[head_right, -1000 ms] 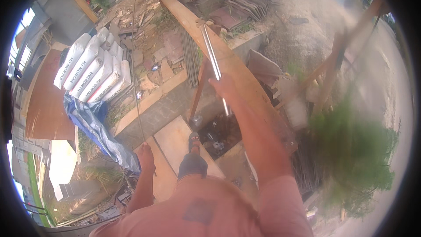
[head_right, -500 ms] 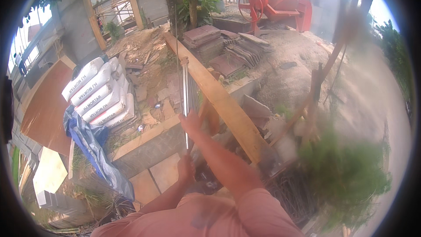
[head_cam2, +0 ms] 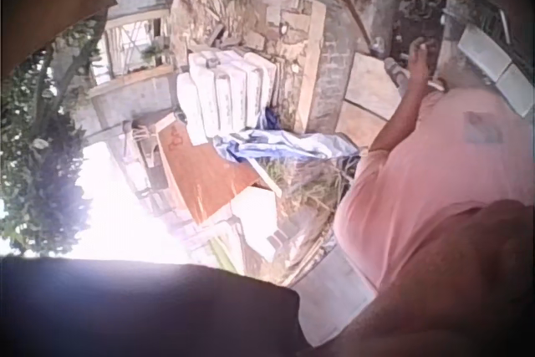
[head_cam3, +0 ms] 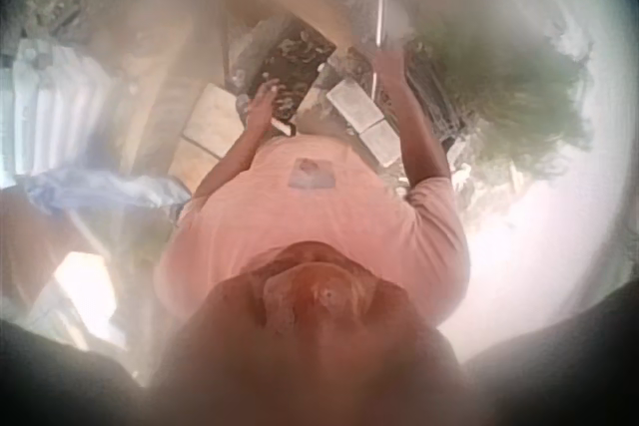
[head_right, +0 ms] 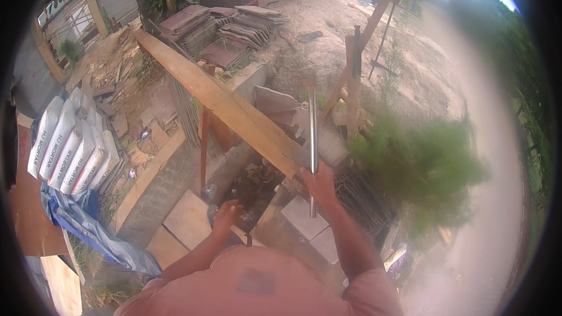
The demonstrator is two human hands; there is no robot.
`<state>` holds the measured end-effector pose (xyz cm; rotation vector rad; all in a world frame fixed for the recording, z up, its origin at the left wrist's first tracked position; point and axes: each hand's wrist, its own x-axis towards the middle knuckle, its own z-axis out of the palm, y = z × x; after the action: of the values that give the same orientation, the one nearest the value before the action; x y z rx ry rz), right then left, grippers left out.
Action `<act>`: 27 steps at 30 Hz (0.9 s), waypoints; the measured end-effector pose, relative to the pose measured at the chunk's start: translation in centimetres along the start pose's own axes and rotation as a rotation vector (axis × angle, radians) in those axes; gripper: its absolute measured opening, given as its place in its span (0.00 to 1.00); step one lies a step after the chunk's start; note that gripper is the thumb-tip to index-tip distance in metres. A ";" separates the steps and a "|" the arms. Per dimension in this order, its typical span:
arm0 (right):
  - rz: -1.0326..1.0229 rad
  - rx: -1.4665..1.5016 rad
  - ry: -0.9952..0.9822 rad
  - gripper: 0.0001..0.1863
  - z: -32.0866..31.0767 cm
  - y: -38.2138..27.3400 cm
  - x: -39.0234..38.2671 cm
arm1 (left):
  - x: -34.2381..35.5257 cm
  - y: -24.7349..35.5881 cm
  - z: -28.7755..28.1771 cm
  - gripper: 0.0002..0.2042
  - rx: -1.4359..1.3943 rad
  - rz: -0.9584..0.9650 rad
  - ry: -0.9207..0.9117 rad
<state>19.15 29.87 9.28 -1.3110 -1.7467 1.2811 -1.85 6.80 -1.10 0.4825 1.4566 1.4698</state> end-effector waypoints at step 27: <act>-0.112 -0.814 0.451 0.15 -22.2 21.2 -16.4 | 24.3 9.7 14.2 0.34 1.157 0.376 0.557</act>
<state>51.58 22.97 -1.32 -1.7153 -2.0165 0.1338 -4.43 36.24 2.36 1.1361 2.7530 0.8983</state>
